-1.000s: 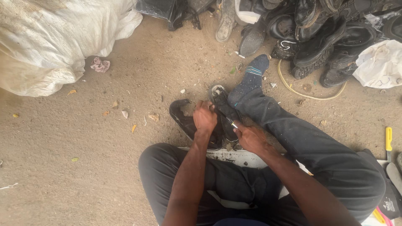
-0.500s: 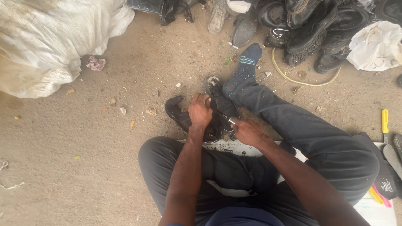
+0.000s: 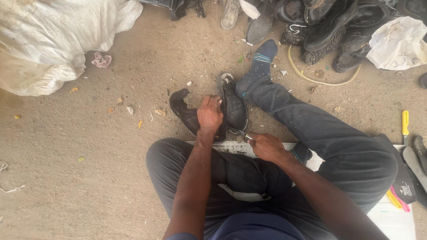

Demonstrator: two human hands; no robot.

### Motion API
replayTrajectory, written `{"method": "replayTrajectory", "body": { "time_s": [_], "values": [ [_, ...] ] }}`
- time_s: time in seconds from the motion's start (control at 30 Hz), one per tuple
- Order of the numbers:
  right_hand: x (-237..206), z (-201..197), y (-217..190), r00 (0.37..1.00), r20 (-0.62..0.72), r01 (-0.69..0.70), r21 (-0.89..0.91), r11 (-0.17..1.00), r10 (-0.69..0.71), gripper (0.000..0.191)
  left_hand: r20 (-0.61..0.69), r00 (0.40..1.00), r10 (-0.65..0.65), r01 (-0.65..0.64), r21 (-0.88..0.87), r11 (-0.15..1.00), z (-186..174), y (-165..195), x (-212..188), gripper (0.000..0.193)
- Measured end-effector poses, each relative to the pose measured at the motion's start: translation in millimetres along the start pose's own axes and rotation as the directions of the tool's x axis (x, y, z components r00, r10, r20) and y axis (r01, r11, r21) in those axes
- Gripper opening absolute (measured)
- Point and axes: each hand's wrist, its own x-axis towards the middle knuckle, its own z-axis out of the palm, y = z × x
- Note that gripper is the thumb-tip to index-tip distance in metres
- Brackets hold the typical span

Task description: The person sits on the ground and uses a knife to scrape and clean the soles and edges of several black shoes. They pick up shoes from a pile, work on them, and place them back down, repeating the process for multiple pairs.

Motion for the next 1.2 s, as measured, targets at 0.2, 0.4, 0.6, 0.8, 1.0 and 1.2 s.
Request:
{"method": "replayTrajectory", "body": {
  "time_s": [0.2, 0.4, 0.6, 0.8, 1.0, 1.2],
  "values": [
    [-12.9, -17.4, -2.9, 0.992, 0.021, -0.126, 0.007, 0.992, 0.126, 0.043, 0.155, 0.976, -0.15, 0.157, -0.034, 0.987, -22.3, 2.8, -7.2, 0.04],
    [-11.4, 17.7, 6.2, 0.988, -0.1, -0.112, 0.086, 0.99, 0.121, 0.043, 0.282, 0.913, -0.296, 0.262, 0.152, 0.953, -18.0, 13.3, -0.4, 0.097],
    [-4.0, 47.0, 9.5, 0.972, -0.182, -0.122, 0.135, 0.983, 0.146, 0.04, 0.465, 0.878, 0.114, -0.153, 0.048, 0.987, 20.3, 21.2, 25.4, 0.071],
    [4.9, 36.1, 1.5, 0.96, -0.235, -0.109, 0.187, 0.976, 0.152, 0.041, 0.454, 0.891, 0.0, -0.057, 0.111, 0.992, 10.0, 16.5, 53.8, 0.059],
    [45.1, 0.0, -3.7, 0.963, -0.27, 0.043, 0.146, 0.988, -0.002, 0.039, 0.422, 0.837, -0.349, 0.341, 0.098, 0.935, -15.5, 12.6, 33.9, 0.061],
    [62.4, -15.5, -25.7, 0.973, -0.23, 0.023, 0.048, 0.999, -0.011, 0.044, 0.124, 0.991, -0.047, 0.04, 0.057, 0.998, 3.3, 12.5, 15.6, 0.033]
  ]
}}
